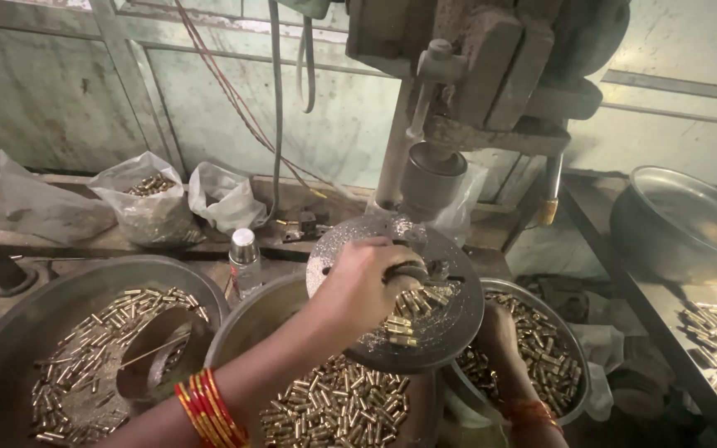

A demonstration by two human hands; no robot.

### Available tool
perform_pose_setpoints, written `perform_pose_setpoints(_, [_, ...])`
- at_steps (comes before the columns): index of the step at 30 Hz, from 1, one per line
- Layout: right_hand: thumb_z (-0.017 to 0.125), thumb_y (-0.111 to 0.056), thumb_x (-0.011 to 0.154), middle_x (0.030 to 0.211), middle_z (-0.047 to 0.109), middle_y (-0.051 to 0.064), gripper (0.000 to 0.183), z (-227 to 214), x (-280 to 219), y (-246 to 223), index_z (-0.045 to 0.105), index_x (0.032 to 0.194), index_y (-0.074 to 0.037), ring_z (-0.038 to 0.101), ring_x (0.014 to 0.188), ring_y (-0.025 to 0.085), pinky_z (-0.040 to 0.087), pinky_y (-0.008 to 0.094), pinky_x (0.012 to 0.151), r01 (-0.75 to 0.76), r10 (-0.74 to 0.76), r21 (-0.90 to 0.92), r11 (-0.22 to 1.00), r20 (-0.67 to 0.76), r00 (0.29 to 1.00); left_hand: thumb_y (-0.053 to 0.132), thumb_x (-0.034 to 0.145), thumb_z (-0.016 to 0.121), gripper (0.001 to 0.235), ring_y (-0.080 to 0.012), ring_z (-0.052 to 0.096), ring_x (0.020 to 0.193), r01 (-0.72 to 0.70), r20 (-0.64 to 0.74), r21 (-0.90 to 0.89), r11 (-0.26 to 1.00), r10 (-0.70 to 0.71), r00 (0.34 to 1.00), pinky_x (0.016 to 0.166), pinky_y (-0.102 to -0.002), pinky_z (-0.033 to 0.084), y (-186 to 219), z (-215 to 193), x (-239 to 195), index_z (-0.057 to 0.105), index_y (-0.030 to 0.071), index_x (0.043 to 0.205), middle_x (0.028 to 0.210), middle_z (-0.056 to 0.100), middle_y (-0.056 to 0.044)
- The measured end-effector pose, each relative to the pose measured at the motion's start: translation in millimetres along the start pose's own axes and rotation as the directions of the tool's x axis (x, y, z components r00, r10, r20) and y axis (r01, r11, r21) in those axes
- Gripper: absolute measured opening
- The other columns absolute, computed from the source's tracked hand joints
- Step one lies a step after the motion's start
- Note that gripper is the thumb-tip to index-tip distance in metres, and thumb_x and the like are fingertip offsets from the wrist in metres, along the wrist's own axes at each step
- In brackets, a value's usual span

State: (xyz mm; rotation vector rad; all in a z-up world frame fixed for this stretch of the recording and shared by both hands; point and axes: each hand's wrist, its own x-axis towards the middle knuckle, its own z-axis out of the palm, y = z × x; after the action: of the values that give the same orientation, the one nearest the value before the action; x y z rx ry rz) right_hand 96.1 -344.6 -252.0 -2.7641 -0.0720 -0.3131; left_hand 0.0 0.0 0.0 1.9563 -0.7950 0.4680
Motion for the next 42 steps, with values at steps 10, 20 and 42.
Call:
perform_pose_setpoints(10, [0.067,-0.023,0.086,0.097,0.077,0.014,0.024,-8.4,-44.3,-2.4,0.08,0.106,-0.017,0.073,0.088,0.034,0.056,0.045,0.076,-0.175,0.193,0.153,0.972,-0.113,0.975,0.001,0.083,0.075,0.03,-0.0358,0.072,0.085,0.031,-0.006,0.019,0.999,-0.031,0.999,0.073,-0.042,0.057,8.3,-3.0,-2.0,0.073,0.001,0.113,0.101,0.072,-0.021])
perform_pose_setpoints(20, [0.06,-0.004,0.096,0.101,0.076,0.011,0.022,-93.8,-77.2,-80.6,0.07,0.114,-0.012,0.073,0.081,0.02,0.06,0.036,0.071,-0.253,0.558,0.771,0.584,-0.155,0.815,0.008,0.083,0.078,0.025,-0.0163,0.079,0.086,0.139,0.121,-0.074,0.988,-0.129,0.984,0.077,-0.03,0.062,0.2,-15.3,-0.7,0.079,0.01,0.108,0.101,0.082,-0.009])
perform_pose_setpoints(42, [0.071,0.008,0.085,0.103,0.078,0.01,0.022,-127.7,-69.8,-226.2,0.077,0.105,0.0,0.07,0.091,0.016,0.057,0.029,0.086,0.107,0.288,0.983,0.149,-0.147,0.946,0.015,0.09,0.066,0.047,-0.0149,0.069,0.101,0.756,0.519,-0.575,0.313,-0.574,0.633,0.099,-0.033,0.055,-32.4,-22.8,-16.5,0.066,0.012,0.137,0.117,0.077,-0.007])
